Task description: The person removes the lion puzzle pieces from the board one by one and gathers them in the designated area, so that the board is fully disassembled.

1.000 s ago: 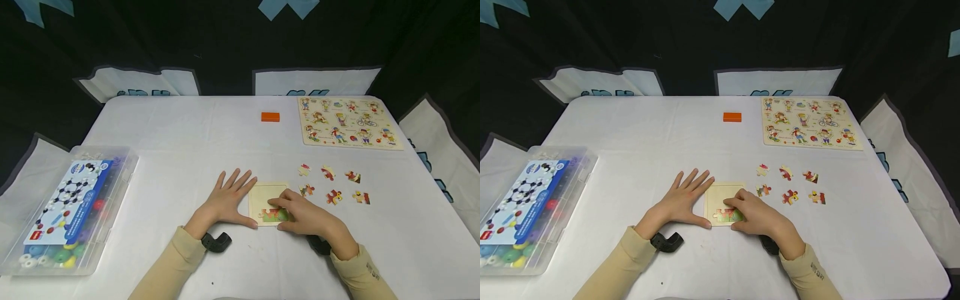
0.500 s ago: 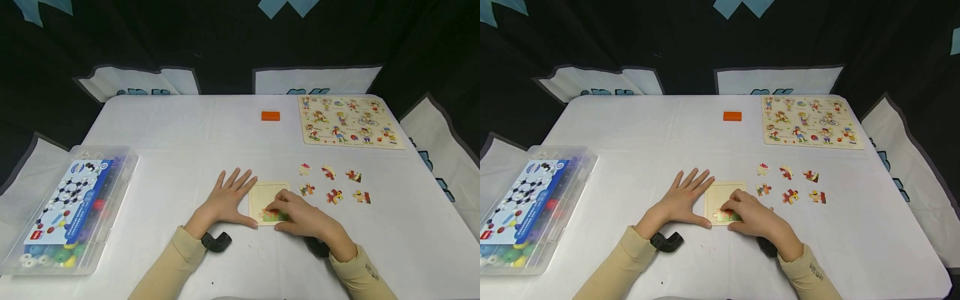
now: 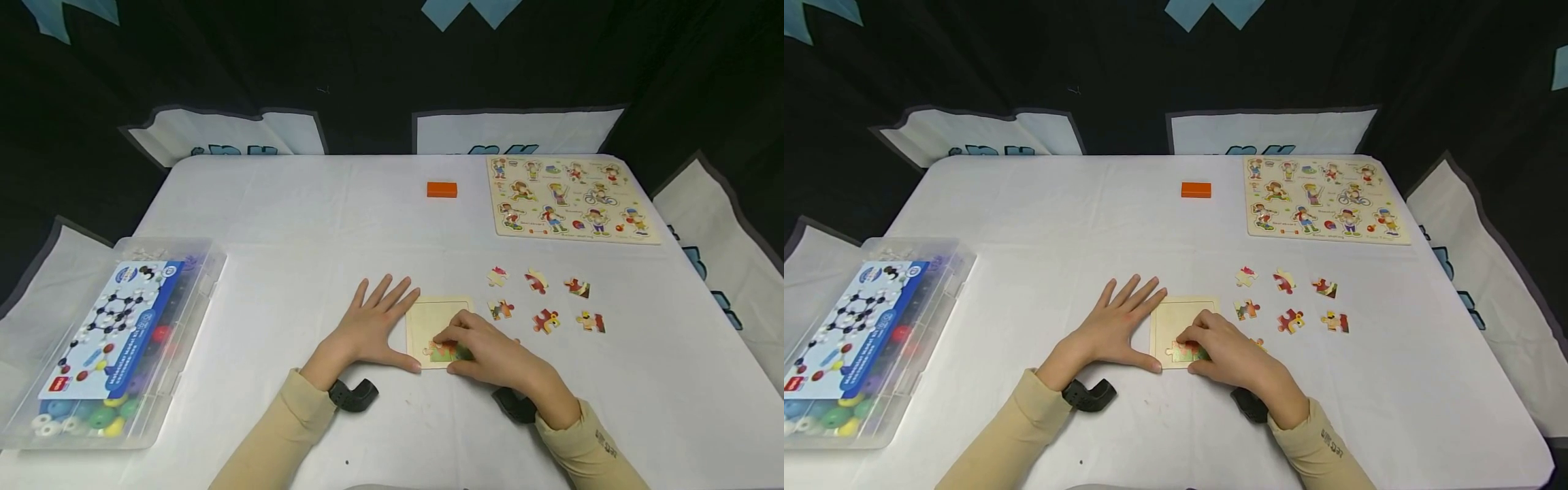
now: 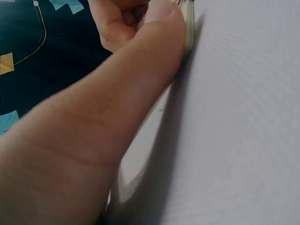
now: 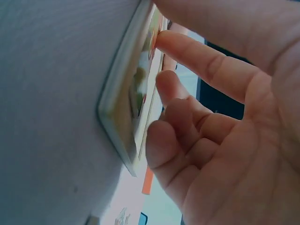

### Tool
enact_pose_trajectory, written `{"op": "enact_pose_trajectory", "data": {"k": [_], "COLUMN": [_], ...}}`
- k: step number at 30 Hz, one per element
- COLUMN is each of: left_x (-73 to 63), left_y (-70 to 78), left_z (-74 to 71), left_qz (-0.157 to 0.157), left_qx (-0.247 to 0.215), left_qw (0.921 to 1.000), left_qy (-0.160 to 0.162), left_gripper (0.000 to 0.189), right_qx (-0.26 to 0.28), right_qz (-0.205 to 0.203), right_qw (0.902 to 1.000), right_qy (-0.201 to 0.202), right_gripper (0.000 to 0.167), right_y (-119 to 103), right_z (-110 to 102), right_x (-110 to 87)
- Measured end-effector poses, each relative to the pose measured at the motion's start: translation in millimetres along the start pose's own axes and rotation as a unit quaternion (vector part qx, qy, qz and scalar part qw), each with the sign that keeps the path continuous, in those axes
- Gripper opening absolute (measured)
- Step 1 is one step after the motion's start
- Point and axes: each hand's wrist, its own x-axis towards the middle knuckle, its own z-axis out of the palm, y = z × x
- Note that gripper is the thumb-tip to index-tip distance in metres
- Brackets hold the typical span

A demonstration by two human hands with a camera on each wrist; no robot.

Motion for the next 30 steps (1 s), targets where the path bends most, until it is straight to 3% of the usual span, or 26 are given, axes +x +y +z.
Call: {"op": "enact_pose_trajectory", "data": {"k": [8,14,21,30], "left_x": [0.1,0.3,0.3,0.9], "left_y": [0.9,0.5,0.2,-0.5], "left_z": [-0.7,-0.4,-0.3,1.1], "left_qz": [-0.002,-0.004,0.000,-0.001], "left_qx": [0.000,0.001,0.000,0.004], "left_qw": [1.0000,1.0000,1.0000,1.0000], "left_qy": [-0.005,-0.007,-0.004,-0.004], "left_gripper": [0.118,0.118,0.118,0.118], "right_qx": [0.007,0.041,0.034,0.041], "right_qz": [0.003,-0.003,-0.003,-0.020], "right_qw": [1.0000,0.9991,0.9992,0.9989], "right_qy": [-0.005,-0.012,-0.018,-0.012], "right_gripper": [0.035,0.020,0.044,0.043], "right_y": [1.4,0.1,0.7,2.5], "right_z": [0.3,1.3,3.2,3.4], "right_x": [0.2,1.2,1.5,2.3]}}
